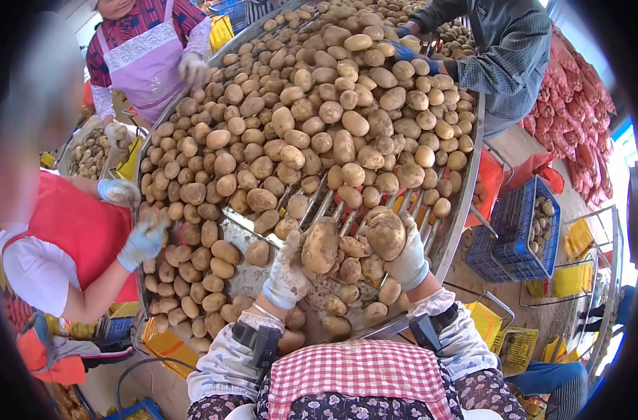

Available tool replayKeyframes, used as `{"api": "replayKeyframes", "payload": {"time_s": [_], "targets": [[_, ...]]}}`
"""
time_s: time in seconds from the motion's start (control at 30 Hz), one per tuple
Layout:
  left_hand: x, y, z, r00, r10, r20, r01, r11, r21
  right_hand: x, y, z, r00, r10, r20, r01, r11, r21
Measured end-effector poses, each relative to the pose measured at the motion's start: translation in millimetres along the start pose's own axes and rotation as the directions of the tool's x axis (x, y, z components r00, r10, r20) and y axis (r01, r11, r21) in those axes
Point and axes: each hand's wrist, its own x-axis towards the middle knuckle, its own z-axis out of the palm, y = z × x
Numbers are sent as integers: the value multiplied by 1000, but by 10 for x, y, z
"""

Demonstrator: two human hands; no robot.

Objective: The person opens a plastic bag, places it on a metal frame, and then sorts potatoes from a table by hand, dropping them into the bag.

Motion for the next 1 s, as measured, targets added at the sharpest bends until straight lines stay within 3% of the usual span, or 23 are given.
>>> {"api": "replayKeyframes", "payload": {"time_s": [0.03,0.07,0.13,0.17,0.2,0.3,0.4,0.43,0.47,0.53,0.57,0.6,0.63,0.67,0.73,0.77,0.8,0.93,1.0], "targets": [[-19,-55,-56,996,53,-77,-47,996,69,-17,24,18,998,65,-17,-62,989,137],[-34,-63,-117,995,61,-75,-56,996,69,-58,30,41,998,69,-10,-67,989,134],[-104,-47,-201,951,-107,291,152,979,-138,-171,36,178,962,267,-65,-252,952,175],[-196,-86,-6,998,-57,-3,54,970,-237,-217,19,350,921,327,-212,-284,935,212],[-229,-96,-32,998,-55,-8,51,971,-232,-253,55,393,921,330,-207,-285,934,217],[-276,-131,-236,978,-67,196,124,947,-295,-377,172,403,955,295,-24,-285,938,196],[-393,-89,-191,991,-88,105,112,962,-249,-469,262,417,961,274,17,-274,952,133],[-423,-69,-217,989,-92,112,118,961,-251,-511,267,548,967,253,-45,-246,962,115],[-453,-42,-273,983,-116,145,138,978,-157,-512,305,545,967,249,-47,-243,964,109],[-566,-48,-228,975,-138,174,151,986,-65,-492,449,449,992,128,-19,-127,943,-308],[-639,-94,-50,999,-42,31,37,988,152,-494,521,486,999,29,24,-13,866,-500],[-699,-103,46,993,85,-88,-46,925,376,-528,569,543,999,30,25,-13,865,-502],[-768,-55,23,992,81,-99,-15,842,540,-587,585,693,999,32,11,-23,894,-447],[-819,-12,17,992,82,-96,-18,842,540,-637,611,821,999,33,-2,-31,920,-390],[-909,72,31,973,218,-75,-101,694,713,-693,685,965,999,36,-15,-39,916,-398],[-997,44,100,929,363,68,-290,606,740,-715,720,1017,996,88,-8,-86,951,-297],[-1046,77,92,928,364,75,-296,604,740,-728,742,1076,991,137,7,-133,972,-194],[-1138,213,-94,962,271,-12,-166,622,765,-824,740,1239,982,185,46,-181,980,-84],[-1270,160,-23,925,308,222,-329,359,873,-915,765,1325,979,165,120,-148,979,-141]]}}
